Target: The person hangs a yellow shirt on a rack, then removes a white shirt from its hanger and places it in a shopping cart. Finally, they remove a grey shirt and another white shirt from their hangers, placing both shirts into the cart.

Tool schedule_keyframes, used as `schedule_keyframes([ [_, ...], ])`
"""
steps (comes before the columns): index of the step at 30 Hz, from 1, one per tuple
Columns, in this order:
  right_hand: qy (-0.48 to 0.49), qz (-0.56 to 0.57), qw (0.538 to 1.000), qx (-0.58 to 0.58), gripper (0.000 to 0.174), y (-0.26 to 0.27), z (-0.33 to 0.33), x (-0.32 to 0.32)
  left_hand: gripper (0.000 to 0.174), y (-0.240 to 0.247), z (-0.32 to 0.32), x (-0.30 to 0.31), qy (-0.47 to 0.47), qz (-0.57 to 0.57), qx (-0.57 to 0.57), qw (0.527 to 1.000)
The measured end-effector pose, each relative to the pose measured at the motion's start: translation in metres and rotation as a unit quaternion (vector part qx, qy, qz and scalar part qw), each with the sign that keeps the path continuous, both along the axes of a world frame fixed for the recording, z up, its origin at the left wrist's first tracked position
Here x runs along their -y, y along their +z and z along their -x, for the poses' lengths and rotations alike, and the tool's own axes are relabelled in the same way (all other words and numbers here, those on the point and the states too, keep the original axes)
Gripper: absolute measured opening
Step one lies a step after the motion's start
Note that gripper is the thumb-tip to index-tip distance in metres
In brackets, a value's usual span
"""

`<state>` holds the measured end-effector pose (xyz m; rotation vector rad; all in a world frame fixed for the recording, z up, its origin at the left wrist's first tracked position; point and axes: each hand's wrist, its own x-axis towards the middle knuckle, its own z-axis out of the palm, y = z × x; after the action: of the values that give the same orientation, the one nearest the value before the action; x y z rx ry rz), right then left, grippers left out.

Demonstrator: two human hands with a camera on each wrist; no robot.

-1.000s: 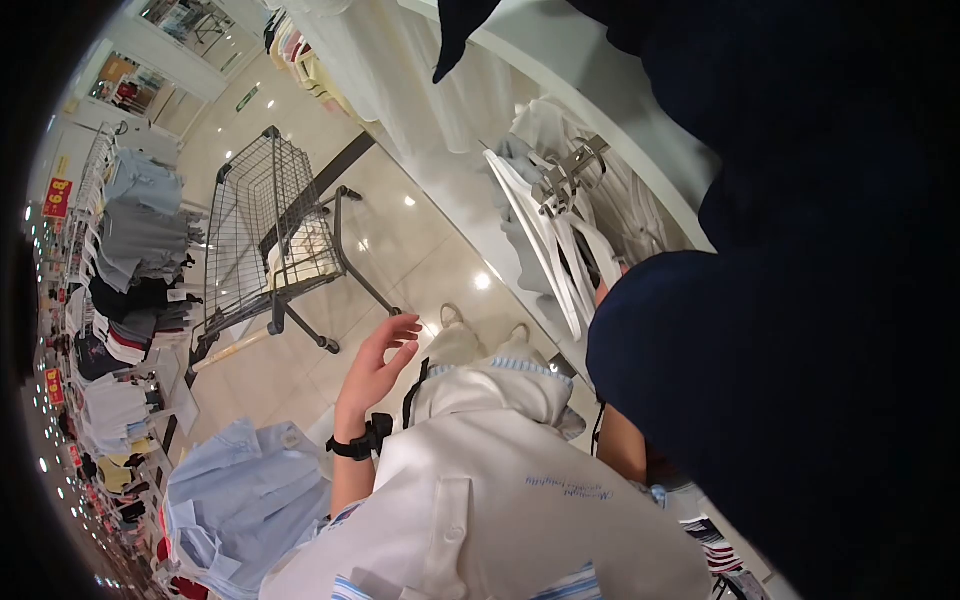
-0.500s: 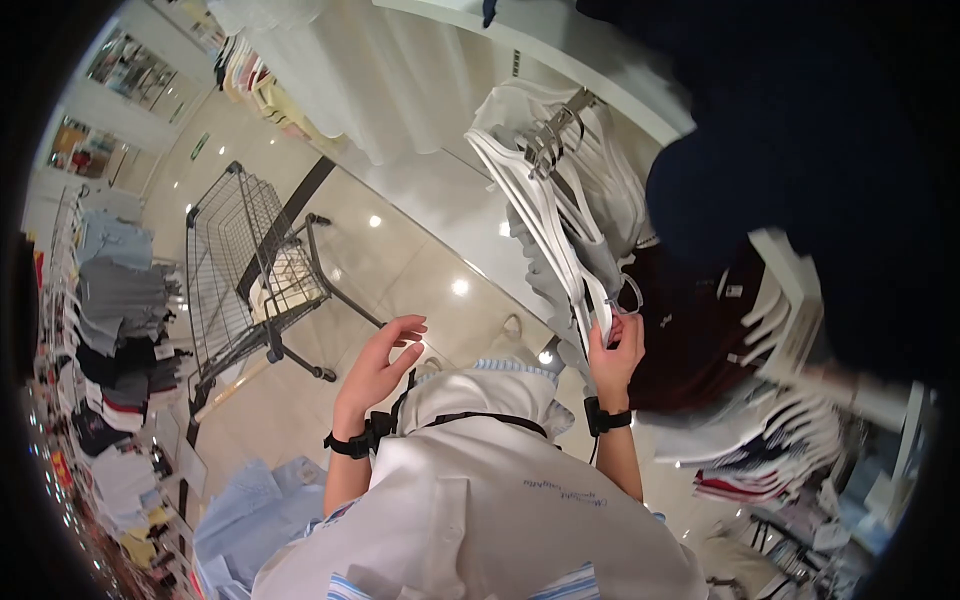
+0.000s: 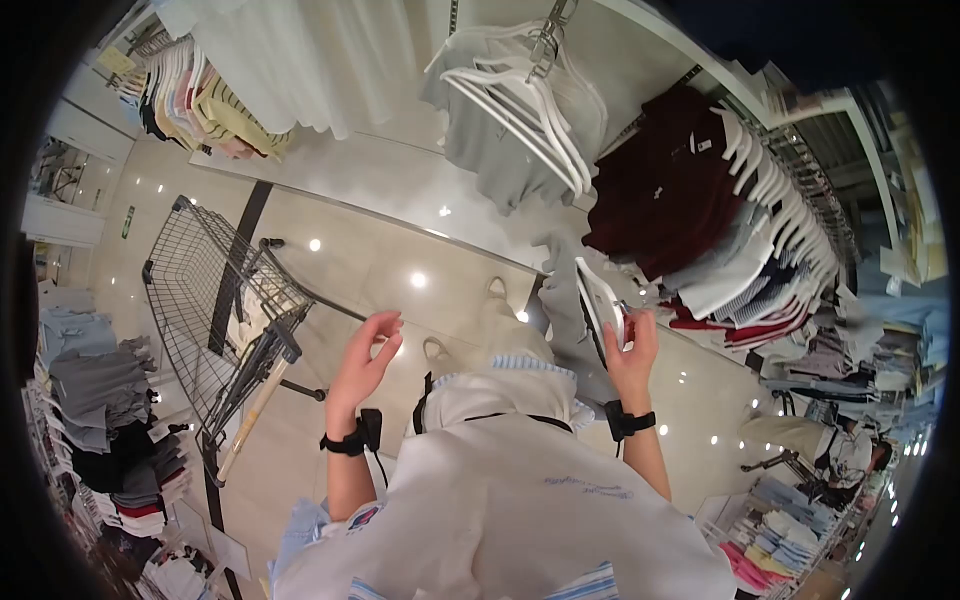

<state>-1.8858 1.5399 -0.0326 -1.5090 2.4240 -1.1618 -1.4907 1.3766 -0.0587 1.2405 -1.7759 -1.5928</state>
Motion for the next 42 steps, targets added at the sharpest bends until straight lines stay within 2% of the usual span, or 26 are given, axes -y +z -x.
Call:
schedule_keyframes([
  [4, 0.072, -0.018, 0.997, 0.017, 0.028, 0.045, -0.035, -0.02, 0.039, 0.025, 0.012, 0.001, -0.029, 0.047, -0.014, 0.998],
  [6, 0.102, -0.034, 0.994, 0.037, 0.035, 0.066, -0.047, -0.026, 0.043, 0.03, 0.021, 0.001, -0.05, 0.13, -0.031, 0.99],
  [7, 0.11, -0.031, 0.993, 0.037, 0.035, 0.076, -0.05, -0.027, 0.043, 0.031, 0.025, -0.002, -0.042, 0.134, -0.03, 0.99],
  [10, 0.184, -0.063, 0.981, -0.005, 0.033, 0.096, -0.052, -0.035, 0.05, 0.032, 0.032, -0.011, -0.022, 0.237, -0.053, 0.97],
  [11, 0.19, -0.062, 0.98, 0.0, 0.033, 0.099, -0.049, -0.038, 0.05, 0.031, 0.031, -0.015, -0.017, 0.238, -0.047, 0.97],
  [13, 0.213, -0.022, 0.976, -0.035, 0.031, 0.106, -0.046, -0.041, 0.051, 0.03, 0.028, -0.022, -0.088, 0.23, -0.053, 0.968],
  [15, 0.211, -0.005, 0.977, -0.034, 0.028, 0.117, -0.043, -0.042, 0.047, 0.033, 0.028, -0.035, -0.107, 0.193, -0.058, 0.974],
  [17, 0.249, -0.031, 0.967, 0.052, 0.028, 0.125, -0.029, -0.045, 0.043, 0.03, 0.037, -0.048, -0.108, 0.183, -0.1, 0.972],
  [18, 0.274, 0.009, 0.961, 0.035, 0.03, 0.122, -0.019, -0.045, 0.043, 0.032, 0.042, -0.052, -0.108, 0.186, -0.095, 0.972],
  [21, 0.3, 0.019, 0.951, 0.078, 0.03, 0.123, 0.009, -0.053, 0.034, 0.038, 0.056, -0.068, -0.103, 0.237, -0.013, 0.966],
  [23, 0.294, 0.039, 0.951, 0.088, 0.028, 0.118, 0.031, -0.062, 0.023, 0.042, 0.068, -0.078, -0.117, 0.232, 0.024, 0.965],
  [25, 0.259, 0.049, 0.953, 0.148, 0.023, 0.115, 0.054, -0.074, 0.02, 0.049, 0.075, -0.092, -0.113, 0.245, 0.037, 0.962],
  [27, 0.274, 0.052, 0.947, 0.158, 0.024, 0.094, 0.094, -0.087, 0.017, 0.055, 0.078, -0.106, -0.107, 0.254, 0.044, 0.96],
  [29, 0.272, 0.093, 0.927, 0.243, 0.031, 0.074, 0.123, -0.095, 0.013, 0.065, 0.078, -0.117, -0.024, 0.291, 0.06, 0.955],
  [30, 0.273, 0.057, 0.913, 0.297, 0.032, 0.068, 0.135, -0.099, 0.013, 0.072, 0.083, -0.124, -0.021, 0.292, 0.063, 0.954],
  [33, 0.289, 0.089, 0.906, 0.297, 0.03, 0.055, 0.153, -0.1, 0.012, 0.083, 0.088, -0.157, 0.059, 0.321, 0.087, 0.941],
  [34, 0.301, 0.089, 0.901, 0.301, 0.03, 0.047, 0.162, -0.099, 0.011, 0.078, 0.085, -0.168, 0.109, 0.297, 0.069, 0.946],
  [36, 0.261, 0.119, 0.891, 0.353, 0.033, 0.032, 0.178, -0.103, 0.01, 0.073, 0.074, -0.191, 0.182, 0.243, 0.029, 0.952],
  [37, 0.246, 0.111, 0.874, 0.404, 0.04, 0.033, 0.178, -0.105, 0.01, 0.076, 0.076, -0.201, 0.197, 0.245, 0.036, 0.949],
  [40, 0.303, 0.179, 0.77, 0.532, 0.039, 0.029, 0.167, -0.087, 0.011, 0.08, 0.087, -0.233, 0.201, 0.234, -0.008, 0.951],
  [41, 0.241, 0.218, 0.752, 0.574, 0.036, 0.03, 0.151, -0.081, 0.011, 0.078, 0.091, -0.24, 0.197, 0.227, -0.013, 0.954],
  [42, 0.269, 0.227, 0.722, 0.596, 0.036, 0.024, 0.148, -0.073, 0.012, 0.077, 0.092, -0.246, 0.191, 0.222, -0.019, 0.956],
])
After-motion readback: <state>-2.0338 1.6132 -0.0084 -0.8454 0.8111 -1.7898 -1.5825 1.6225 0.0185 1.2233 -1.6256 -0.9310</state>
